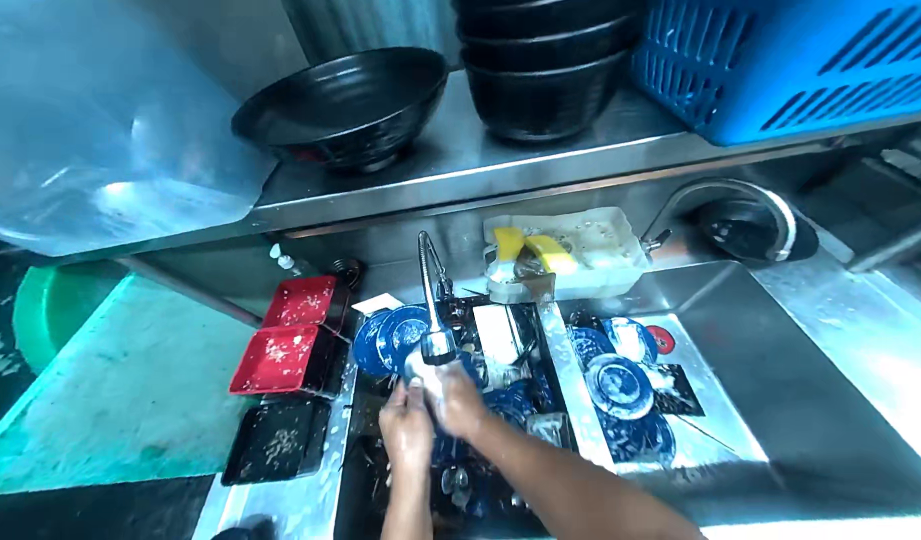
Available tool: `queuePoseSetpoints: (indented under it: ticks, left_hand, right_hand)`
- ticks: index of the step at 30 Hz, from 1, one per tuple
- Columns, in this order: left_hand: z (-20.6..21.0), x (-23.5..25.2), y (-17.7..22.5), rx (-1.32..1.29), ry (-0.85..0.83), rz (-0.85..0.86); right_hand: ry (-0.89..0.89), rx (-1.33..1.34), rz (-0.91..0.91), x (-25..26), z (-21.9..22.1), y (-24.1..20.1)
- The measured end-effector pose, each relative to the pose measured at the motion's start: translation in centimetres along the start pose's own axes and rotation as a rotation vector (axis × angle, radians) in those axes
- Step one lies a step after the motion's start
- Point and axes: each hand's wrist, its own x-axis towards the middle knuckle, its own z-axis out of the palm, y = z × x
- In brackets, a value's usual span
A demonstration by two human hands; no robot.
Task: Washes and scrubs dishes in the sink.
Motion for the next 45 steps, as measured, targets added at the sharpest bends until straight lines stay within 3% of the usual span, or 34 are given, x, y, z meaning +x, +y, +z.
queuePoseSetpoints:
  ticks: [3,5,8,11,13,16,18,21,25,27,30,31,33,35,39,41,45]
  left_hand:
    - [-0.1,-1.4,0.6,-0.054,0.003,0.058]
    - [0.3,-0.1,0.2,-0.126,0.059,0.047]
    - [0.8,0.6,-0.4,-0.025,-0.030,0.037]
    - [-0.2,-0.5,1.1,0.041,-0.106,0.164]
    - [-0.4,-0.7,1.1,-0.112,-0.004,0.216]
    - [1.2,1.2,-0.3,-0.552,0.187,0.008]
    - [3.0,1.1,-2.6,-0.740,0.167,-0.215]
    - [4.8,0.0,-5.2,-0.770,0.007,-0.384]
    - [8.5,-1.5,-3.3,-0.802,0.058,-0.554]
    - [10.6,-2.6,-2.6,-0.702,0.003,-0.598]
    - [9.8,-2.4,-5.6,-0.190,-0.355,-0.280]
    - [8.6,-2.1,-6.8,0.054,-0.373,-0.147]
    - [6.3,-1.2,-8.5,0.471,-0.215,-0.023]
    - [5.0,-1.2,-10.5,0.735,-0.109,-0.017]
    - [5.2,-1.3,-13.0,0.912,-0.189,-0.173]
    - [5.1,-0.9,-12.9,0.934,-0.222,-0.167]
    - [5.1,0.3,-10.5,1.126,-0.217,0.019]
  right_hand:
    - [0.082,-0.181,0.190,1.5,-1.1,1.4]
    - [0.031,-0.169,0.032,-1.0,-0.6,1.1]
    - [0.045,-0.059,-0.167,-2.1,0.4,0.2]
    - [0.232,-0.149,0.070,2.1,-1.7,0.5]
    - [0.253,-0.165,0.246,3.4,-3.8,1.4]
    - [0.239,0.295,0.411,1.8,-4.1,2.1]
    - [0.324,0.586,0.475,-0.3,-3.6,1.6]
    - [0.363,0.468,0.398,-2.0,-5.7,1.4]
    - [0.405,0.456,0.433,-3.8,-4.9,1.9]
    - [0.384,0.576,0.580,-4.6,-4.6,3.1]
    - [0.460,0.604,0.726,-5.9,-8.7,6.7]
    - [0.517,0.572,0.753,-6.8,-10.4,9.0]
    - [0.709,0.592,0.838,-8.3,-13.8,13.9]
    - [0.815,0.787,0.964,-10.4,-15.9,17.3]
    - [0.639,1.009,1.194,-14.0,-15.5,20.6]
    - [0.527,1.041,1.249,-14.6,-14.5,20.8]
    - [0.585,0.728,1.085,-14.0,-13.1,18.6]
